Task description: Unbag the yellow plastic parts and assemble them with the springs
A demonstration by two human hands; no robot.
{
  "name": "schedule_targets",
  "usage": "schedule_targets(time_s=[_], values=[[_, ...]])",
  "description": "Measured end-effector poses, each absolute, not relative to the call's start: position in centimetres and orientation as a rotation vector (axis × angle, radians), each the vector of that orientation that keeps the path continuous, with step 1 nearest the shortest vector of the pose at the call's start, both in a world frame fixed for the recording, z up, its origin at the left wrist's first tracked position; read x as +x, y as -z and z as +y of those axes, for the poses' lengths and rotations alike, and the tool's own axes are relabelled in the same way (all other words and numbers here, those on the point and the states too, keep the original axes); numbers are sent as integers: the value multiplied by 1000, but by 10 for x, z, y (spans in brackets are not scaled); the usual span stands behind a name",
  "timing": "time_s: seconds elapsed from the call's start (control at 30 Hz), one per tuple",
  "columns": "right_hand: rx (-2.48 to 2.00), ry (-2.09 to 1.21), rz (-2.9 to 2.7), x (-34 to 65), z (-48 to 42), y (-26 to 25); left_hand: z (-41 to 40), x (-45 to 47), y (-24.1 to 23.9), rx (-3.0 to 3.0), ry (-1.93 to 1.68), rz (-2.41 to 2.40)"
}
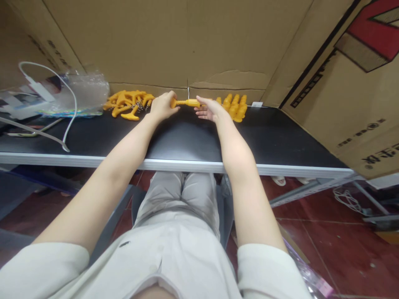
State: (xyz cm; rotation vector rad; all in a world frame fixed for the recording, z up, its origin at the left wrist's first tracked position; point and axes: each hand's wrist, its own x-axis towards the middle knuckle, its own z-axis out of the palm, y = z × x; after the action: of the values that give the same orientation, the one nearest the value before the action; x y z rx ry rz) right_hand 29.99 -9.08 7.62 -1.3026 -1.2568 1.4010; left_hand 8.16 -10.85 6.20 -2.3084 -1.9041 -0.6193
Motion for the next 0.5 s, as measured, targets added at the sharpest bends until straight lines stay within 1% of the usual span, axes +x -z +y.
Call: schedule_targets(time_s=[0.5], values=[[-1345, -1383, -1179, 297, -89, -76, -103, 83, -59, -2323, 697, -1851]])
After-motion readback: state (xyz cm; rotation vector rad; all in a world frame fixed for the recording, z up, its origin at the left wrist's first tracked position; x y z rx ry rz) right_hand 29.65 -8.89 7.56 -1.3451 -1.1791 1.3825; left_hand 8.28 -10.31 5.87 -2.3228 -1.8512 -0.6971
